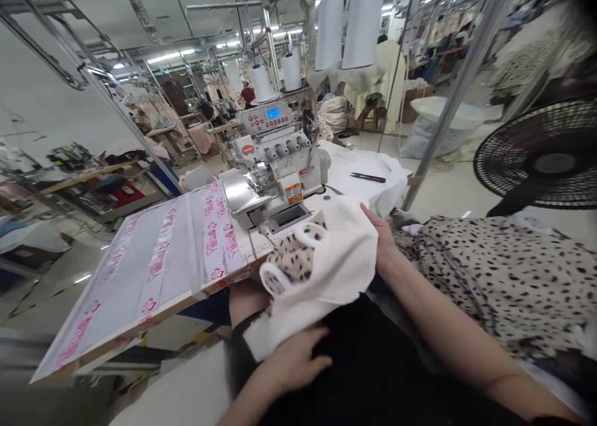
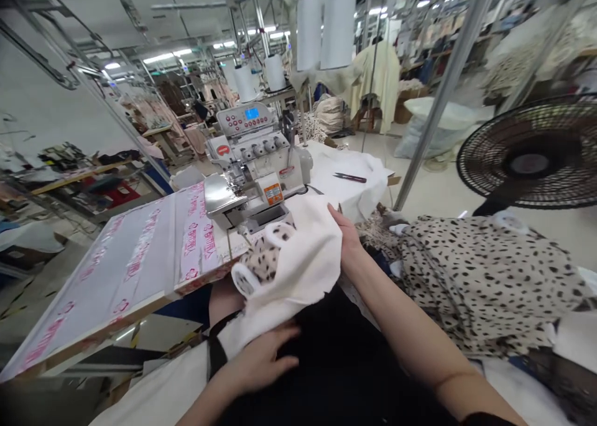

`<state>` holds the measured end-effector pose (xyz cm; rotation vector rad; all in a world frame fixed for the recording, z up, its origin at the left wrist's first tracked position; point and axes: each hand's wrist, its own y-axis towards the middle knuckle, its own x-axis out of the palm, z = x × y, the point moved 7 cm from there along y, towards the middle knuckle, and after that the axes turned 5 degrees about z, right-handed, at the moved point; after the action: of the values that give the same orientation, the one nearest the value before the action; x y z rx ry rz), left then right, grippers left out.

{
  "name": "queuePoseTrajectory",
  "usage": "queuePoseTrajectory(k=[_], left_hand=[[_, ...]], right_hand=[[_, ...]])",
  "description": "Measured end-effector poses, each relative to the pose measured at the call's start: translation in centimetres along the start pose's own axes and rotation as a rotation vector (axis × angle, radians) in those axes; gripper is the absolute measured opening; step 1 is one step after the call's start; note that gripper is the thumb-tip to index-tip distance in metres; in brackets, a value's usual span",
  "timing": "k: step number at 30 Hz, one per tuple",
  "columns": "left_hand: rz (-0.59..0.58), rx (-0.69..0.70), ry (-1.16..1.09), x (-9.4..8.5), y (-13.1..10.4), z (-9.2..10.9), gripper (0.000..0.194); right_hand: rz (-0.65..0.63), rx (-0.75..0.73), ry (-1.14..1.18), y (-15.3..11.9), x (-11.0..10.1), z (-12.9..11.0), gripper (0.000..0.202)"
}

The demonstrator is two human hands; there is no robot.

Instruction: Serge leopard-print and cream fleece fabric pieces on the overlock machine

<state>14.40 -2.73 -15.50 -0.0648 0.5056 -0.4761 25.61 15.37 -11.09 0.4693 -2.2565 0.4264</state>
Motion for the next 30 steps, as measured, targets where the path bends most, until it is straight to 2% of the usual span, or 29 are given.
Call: queuePoseTrajectory(k=[1,2,3,4,5,7,8,9,11,12,15,17,19,22,24,27,30], left_hand=[[-0.046,0.026,0.003,0.5,-0.6,1.1,0.032],[-0.055,0.075,0.002,0.4,-1.3,2.5,0.027],[-0.003,0.138,-0.002,-0.8,-1.9,4.2,0.024],[0.128,0.208,-0.009,-2.9,-2.3,5.8,0.023],[0.312,0.294,-0.013,-5.7,-2.7,7.5,0.022],[0.762,0.369,-0.044,-12.0,-3.6,9.3,0.022],[0.854,0.413,-0.060,-14.2,-3.4,9.8,0.031],[0.876,0.437,-0.105,-15.9,-2.7,9.9,0.042],[0.723,0.448,-0.245,-17.5,-0.2,9.3,0.060],[0.610,0.416,-0.335,-17.5,1.1,8.6,0.068],[0.299,0.257,-0.537,-16.1,3.3,6.3,0.081],[0.215,0.153,-0.552,-15.3,3.2,4.8,0.078],[0.233,0.075,-0.500,-15.3,2.2,3.7,0.068],[0.306,-0.071,-0.363,-16.3,0.1,2.3,0.047],[0.311,-0.188,-0.253,-16.9,-1.3,1.3,0.037],[0.308,-0.306,-0.108,-17.8,-3.0,-0.6,0.033],[0.333,-0.351,-0.003,-18.6,-4.4,-2.9,0.037]], right_hand=[[-0.028,0.045,0.002,-0.2,0.8,0.0,0.027],[-0.055,0.079,-0.004,-0.4,1.7,0.0,0.025],[-0.089,0.100,-0.014,-0.5,2.6,0.0,0.021],[-0.134,0.110,-0.027,-0.7,3.7,0.0,0.016],[-0.193,0.119,-0.045,-0.9,4.9,0.0,0.013],[-0.348,0.157,-0.098,-1.6,7.8,0.4,0.013],[-0.424,0.201,-0.141,-2.1,9.3,0.9,0.015],[-0.495,0.262,-0.198,-2.6,10.7,1.5,0.018],[-0.607,0.392,-0.332,-3.8,13.1,2.8,0.021],[-0.647,0.441,-0.404,-4.3,13.9,3.3,0.021],[-0.735,0.488,-0.604,-4.9,15.4,3.9,0.018],[-0.757,0.462,-0.713,-4.6,15.6,3.7,0.016],[-0.727,0.421,-0.793,-3.8,15.3,3.0,0.015],[-0.574,0.357,-0.838,-2.4,14.3,1.8,0.010],[-0.500,0.329,-0.824,-1.8,13.8,1.0,0.009],[-0.554,0.274,-0.788,-1.5,14.0,0.2,0.012],[-0.654,0.216,-0.777,-1.4,14.3,-0.4,0.014]])
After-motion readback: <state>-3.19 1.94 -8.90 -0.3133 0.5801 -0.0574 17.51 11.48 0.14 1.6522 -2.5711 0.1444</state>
